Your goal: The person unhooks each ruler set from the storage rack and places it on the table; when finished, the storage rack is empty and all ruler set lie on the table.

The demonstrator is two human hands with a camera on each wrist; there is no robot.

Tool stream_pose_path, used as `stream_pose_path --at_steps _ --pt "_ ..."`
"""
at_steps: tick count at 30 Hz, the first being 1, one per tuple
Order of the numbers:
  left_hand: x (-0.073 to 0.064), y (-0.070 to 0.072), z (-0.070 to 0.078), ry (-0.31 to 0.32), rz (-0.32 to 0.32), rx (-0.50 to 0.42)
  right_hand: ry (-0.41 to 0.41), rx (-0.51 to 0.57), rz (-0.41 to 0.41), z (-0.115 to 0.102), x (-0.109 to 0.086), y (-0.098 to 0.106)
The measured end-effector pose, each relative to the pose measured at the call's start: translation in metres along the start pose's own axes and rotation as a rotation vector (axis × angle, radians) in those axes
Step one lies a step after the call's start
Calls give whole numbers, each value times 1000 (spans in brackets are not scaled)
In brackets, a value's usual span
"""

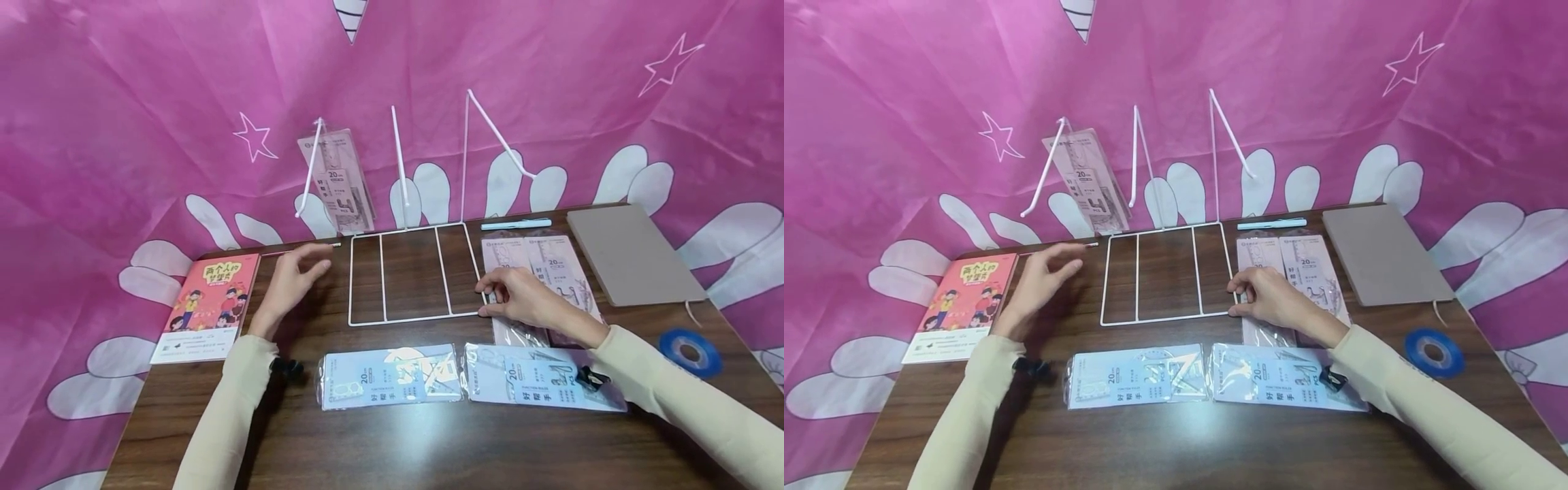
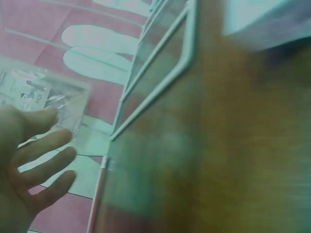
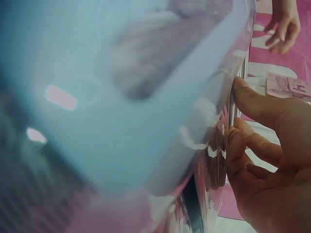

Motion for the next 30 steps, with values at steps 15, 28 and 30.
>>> stream_pose_path --at_steps 15,28,30 --pt "60 13 12 32 309 -347 -13 -7 -10 -1 1 1" --pt "69 13 42 -18 447 -467 0 2 -8 0 0 0" --pt "69 12 48 -24 450 -471 0 4 -7 0 0 -1"
Point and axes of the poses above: each hand's wrist, its own x-axis towards the middle knuckle, its own y-axis out of the back of the hand, z = x × y, the point moved 7 cm from there along x, towards the middle knuckle, and after that the axes turned 13 degrees about -x, right-handed, at the moved point
